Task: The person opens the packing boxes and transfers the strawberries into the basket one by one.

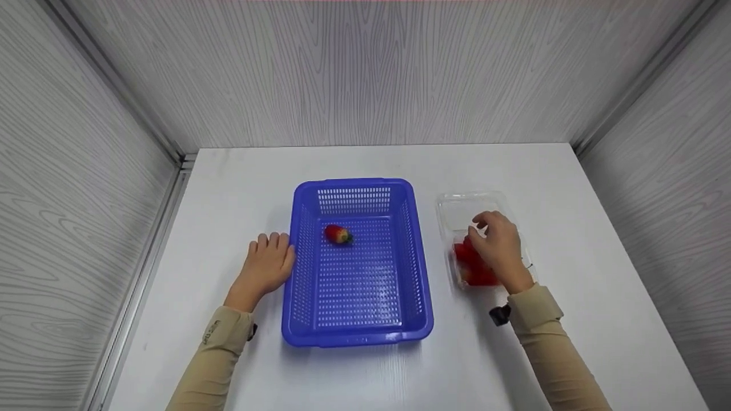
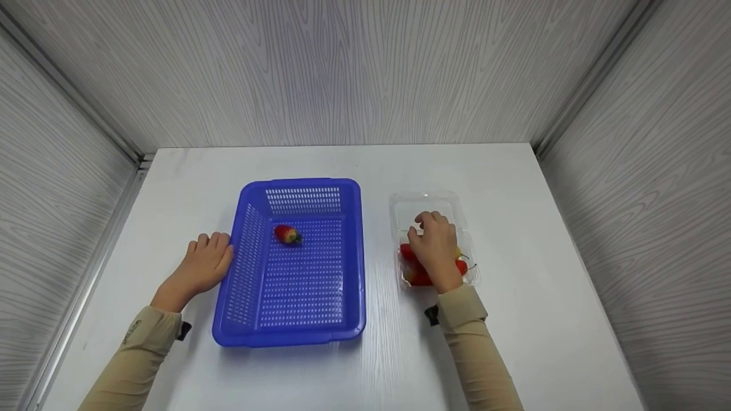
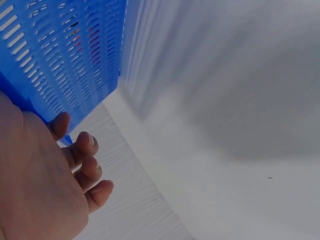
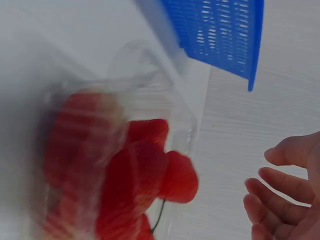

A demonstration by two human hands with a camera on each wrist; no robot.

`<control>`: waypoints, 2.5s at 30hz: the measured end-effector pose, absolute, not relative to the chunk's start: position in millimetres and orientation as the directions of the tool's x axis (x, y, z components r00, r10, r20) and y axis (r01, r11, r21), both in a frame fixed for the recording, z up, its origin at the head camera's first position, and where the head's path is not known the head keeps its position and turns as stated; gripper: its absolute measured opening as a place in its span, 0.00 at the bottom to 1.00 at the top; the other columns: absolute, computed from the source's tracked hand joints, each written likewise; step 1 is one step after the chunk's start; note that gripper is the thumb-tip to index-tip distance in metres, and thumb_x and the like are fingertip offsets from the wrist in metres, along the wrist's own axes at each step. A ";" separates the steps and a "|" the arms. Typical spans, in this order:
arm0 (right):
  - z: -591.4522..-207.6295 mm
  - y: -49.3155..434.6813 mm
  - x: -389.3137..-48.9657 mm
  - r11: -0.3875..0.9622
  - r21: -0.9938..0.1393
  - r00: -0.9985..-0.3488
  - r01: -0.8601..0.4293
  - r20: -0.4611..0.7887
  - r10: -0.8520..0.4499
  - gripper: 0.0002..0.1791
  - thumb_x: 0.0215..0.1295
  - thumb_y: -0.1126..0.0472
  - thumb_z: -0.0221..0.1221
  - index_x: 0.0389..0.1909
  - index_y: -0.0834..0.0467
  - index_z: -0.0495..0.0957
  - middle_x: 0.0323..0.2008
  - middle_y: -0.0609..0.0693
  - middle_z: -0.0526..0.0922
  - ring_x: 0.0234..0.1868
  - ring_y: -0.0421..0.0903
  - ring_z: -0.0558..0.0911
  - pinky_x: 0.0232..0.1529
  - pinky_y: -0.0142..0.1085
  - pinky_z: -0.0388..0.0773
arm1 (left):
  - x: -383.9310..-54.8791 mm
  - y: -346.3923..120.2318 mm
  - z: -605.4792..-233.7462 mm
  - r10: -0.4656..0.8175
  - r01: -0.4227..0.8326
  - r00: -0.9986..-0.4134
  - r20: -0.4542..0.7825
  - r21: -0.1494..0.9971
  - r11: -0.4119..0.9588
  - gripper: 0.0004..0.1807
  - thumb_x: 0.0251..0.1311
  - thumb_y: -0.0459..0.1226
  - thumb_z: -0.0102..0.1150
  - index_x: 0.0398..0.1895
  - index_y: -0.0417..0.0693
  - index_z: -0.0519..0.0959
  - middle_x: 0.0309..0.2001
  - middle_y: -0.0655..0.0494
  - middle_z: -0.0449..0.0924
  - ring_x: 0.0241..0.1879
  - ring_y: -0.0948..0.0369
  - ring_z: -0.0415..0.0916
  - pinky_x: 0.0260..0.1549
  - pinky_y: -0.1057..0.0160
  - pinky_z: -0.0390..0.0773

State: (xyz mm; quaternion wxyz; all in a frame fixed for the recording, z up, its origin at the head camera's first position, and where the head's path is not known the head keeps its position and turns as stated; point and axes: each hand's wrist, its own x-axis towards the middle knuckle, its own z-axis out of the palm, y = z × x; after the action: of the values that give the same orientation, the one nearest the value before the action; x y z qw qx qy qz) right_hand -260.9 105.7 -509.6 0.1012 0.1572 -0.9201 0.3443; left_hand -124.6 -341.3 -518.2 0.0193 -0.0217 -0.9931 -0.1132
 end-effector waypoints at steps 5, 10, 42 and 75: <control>-523.0 116.7 -255.4 0.727 -0.594 -0.936 -0.346 0.273 -0.222 0.10 0.62 0.63 0.63 0.40 0.66 0.81 0.37 0.61 0.81 0.37 0.56 0.77 0.40 0.49 0.75 | -124.2 -343.7 -519.6 0.033 0.043 -0.998 0.045 0.240 0.970 0.15 0.75 0.41 0.36 0.45 0.36 0.66 0.38 0.42 0.64 0.39 0.44 0.60 0.39 0.46 0.60; -536.9 125.5 -249.1 0.737 -0.607 -0.955 -0.297 0.206 -0.216 0.11 0.61 0.64 0.63 0.40 0.67 0.79 0.39 0.62 0.79 0.40 0.58 0.77 0.43 0.51 0.76 | -125.9 -343.1 -520.7 0.037 0.045 -0.999 0.038 0.243 0.969 0.15 0.75 0.41 0.35 0.46 0.37 0.66 0.38 0.42 0.64 0.39 0.44 0.60 0.39 0.46 0.60; -555.8 124.1 -252.5 0.684 -0.716 -0.984 -0.138 0.021 -0.177 0.24 0.62 0.64 0.64 0.56 0.67 0.68 0.50 0.66 0.77 0.48 0.60 0.77 0.51 0.54 0.76 | -125.7 -341.8 -521.8 0.034 0.041 -0.999 0.031 0.252 0.967 0.15 0.75 0.41 0.35 0.47 0.36 0.66 0.38 0.42 0.64 0.40 0.44 0.60 0.40 0.46 0.60; -540.9 125.3 -253.7 0.699 -0.687 -0.977 -0.199 0.082 -0.198 0.21 0.59 0.63 0.65 0.51 0.66 0.73 0.44 0.63 0.77 0.44 0.59 0.77 0.45 0.52 0.79 | -124.9 -340.5 -519.0 0.062 0.084 -0.993 0.098 0.247 0.965 0.12 0.74 0.38 0.38 0.42 0.36 0.65 0.35 0.43 0.63 0.36 0.45 0.59 0.36 0.47 0.59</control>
State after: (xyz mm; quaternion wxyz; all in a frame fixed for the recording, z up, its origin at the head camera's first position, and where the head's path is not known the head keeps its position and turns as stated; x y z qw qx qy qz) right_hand -253.7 125.3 -540.9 0.0007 0.1079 -0.9216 0.3728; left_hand -124.9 -340.5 -519.0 0.0448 -0.0369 -0.9903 -0.1262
